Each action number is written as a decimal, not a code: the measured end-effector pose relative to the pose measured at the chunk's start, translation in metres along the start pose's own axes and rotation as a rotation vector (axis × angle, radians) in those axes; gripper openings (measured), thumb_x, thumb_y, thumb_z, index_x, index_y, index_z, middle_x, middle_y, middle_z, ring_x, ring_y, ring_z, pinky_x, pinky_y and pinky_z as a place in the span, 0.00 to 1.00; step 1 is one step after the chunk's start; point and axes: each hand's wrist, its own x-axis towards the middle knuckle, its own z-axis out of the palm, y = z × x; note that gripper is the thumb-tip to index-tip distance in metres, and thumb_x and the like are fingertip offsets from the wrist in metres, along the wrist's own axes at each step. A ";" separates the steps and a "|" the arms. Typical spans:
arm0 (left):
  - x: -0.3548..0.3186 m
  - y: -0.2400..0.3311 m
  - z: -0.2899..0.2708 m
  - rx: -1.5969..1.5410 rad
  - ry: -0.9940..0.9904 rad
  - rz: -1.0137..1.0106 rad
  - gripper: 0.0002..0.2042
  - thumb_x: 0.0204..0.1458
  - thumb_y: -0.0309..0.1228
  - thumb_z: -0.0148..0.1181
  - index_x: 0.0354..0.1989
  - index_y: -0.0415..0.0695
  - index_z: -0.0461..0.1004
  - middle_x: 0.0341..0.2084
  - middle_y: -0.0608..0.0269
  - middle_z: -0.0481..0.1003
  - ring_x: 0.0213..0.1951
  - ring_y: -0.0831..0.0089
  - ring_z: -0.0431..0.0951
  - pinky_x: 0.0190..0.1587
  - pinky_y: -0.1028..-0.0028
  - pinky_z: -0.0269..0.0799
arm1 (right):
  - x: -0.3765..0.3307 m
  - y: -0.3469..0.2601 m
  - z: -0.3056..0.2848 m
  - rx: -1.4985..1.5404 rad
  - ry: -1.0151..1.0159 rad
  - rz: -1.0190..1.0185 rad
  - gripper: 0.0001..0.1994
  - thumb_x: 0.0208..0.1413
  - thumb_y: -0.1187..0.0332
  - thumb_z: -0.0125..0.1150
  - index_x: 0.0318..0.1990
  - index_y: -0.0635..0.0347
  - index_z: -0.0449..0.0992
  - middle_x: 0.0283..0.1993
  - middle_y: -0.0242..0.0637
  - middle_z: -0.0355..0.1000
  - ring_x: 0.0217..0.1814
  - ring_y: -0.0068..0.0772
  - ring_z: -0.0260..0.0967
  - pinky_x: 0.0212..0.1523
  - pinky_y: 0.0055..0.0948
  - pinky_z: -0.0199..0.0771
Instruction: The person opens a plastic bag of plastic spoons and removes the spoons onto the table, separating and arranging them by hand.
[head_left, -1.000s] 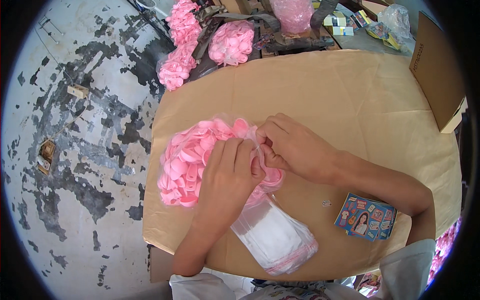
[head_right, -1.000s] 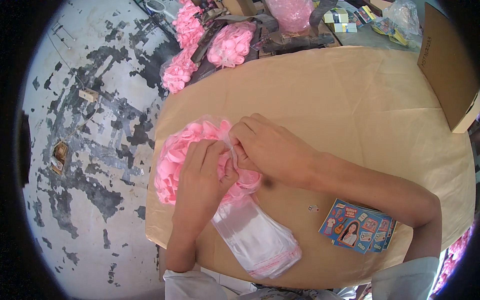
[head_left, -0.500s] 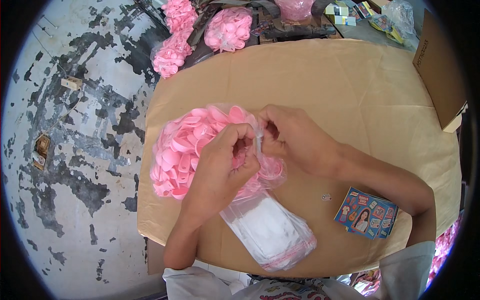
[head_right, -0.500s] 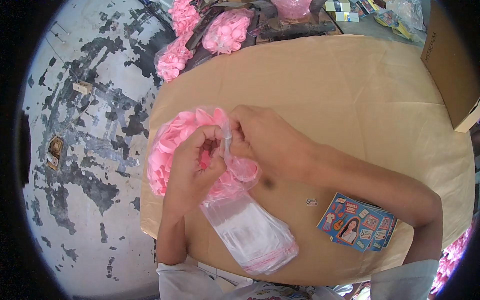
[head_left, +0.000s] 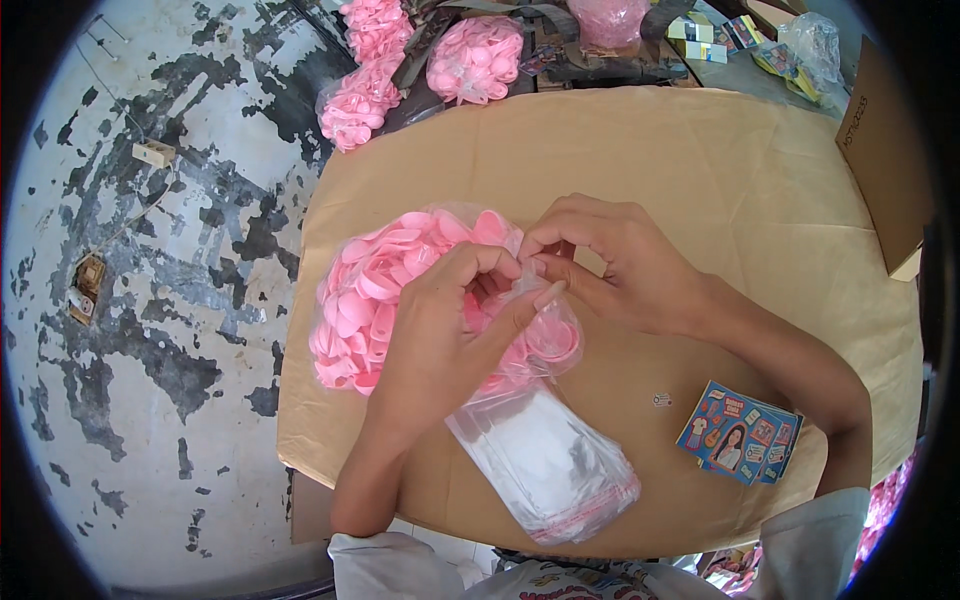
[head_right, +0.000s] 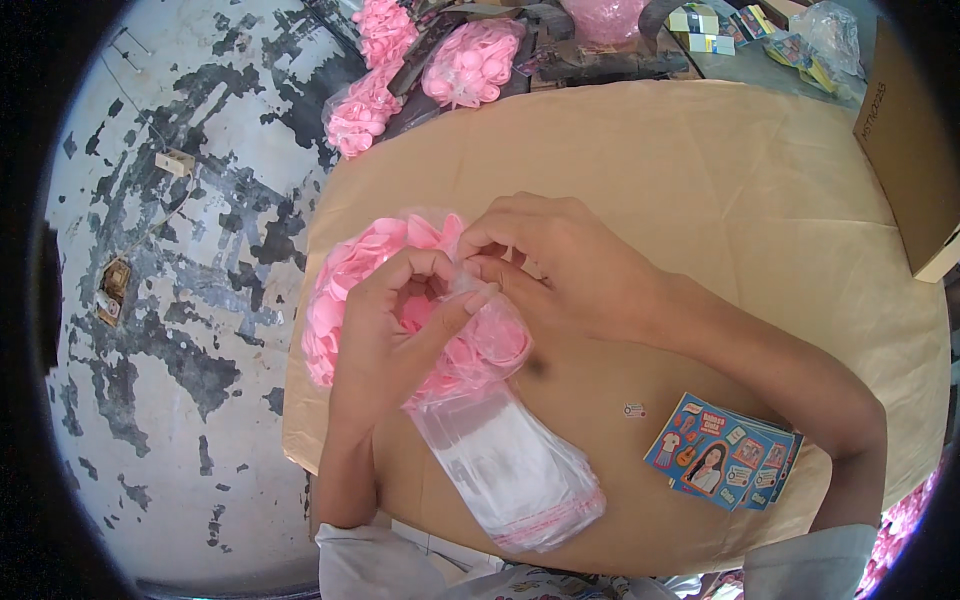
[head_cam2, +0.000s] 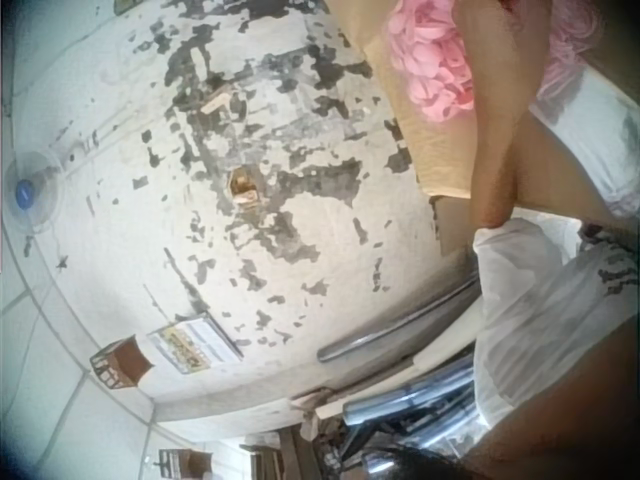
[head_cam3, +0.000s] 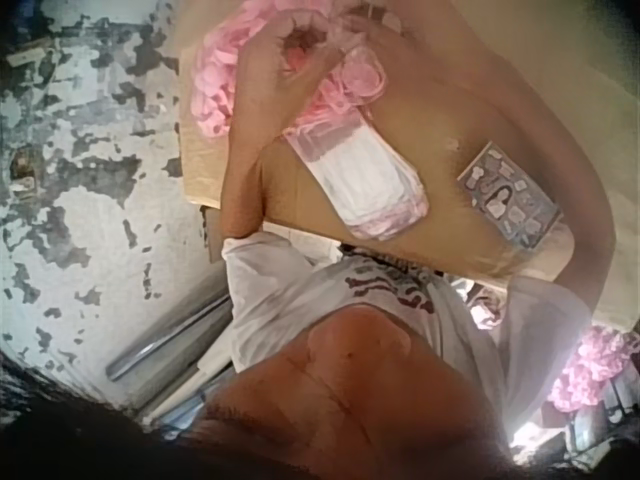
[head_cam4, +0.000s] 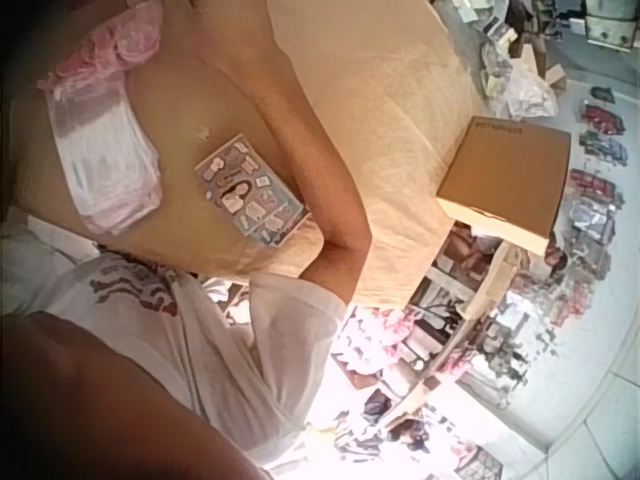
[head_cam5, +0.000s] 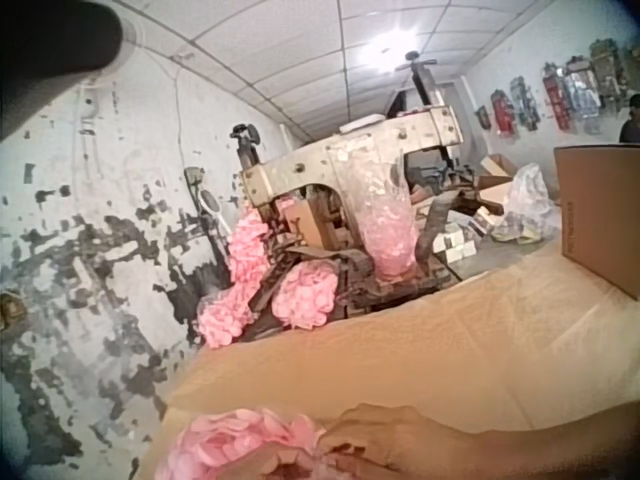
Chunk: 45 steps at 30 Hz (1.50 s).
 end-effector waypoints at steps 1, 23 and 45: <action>0.000 -0.001 -0.001 -0.002 -0.002 0.000 0.06 0.58 0.21 0.61 0.41 0.36 0.73 0.34 0.69 0.73 0.39 0.82 0.71 0.44 0.80 0.69 | 0.000 -0.001 0.000 -0.001 0.000 0.002 0.07 0.57 0.77 0.60 0.42 0.63 0.77 0.39 0.41 0.75 0.39 0.38 0.74 0.34 0.32 0.76; -0.002 -0.003 0.005 -0.081 0.098 0.149 0.12 0.49 0.15 0.66 0.40 0.37 0.72 0.34 0.59 0.79 0.39 0.73 0.82 0.44 0.74 0.78 | 0.004 -0.013 -0.001 0.401 -0.044 0.428 0.07 0.66 0.72 0.56 0.45 0.68 0.75 0.39 0.31 0.75 0.41 0.16 0.69 0.44 0.22 0.73; -0.015 -0.022 -0.024 -0.644 -0.135 0.074 0.08 0.62 0.26 0.58 0.44 0.34 0.77 0.37 0.65 0.79 0.40 0.81 0.77 0.45 0.79 0.72 | -0.020 -0.093 0.049 -0.338 0.266 0.381 0.10 0.53 0.72 0.66 0.41 0.70 0.79 0.36 0.53 0.78 0.37 0.43 0.78 0.39 0.35 0.79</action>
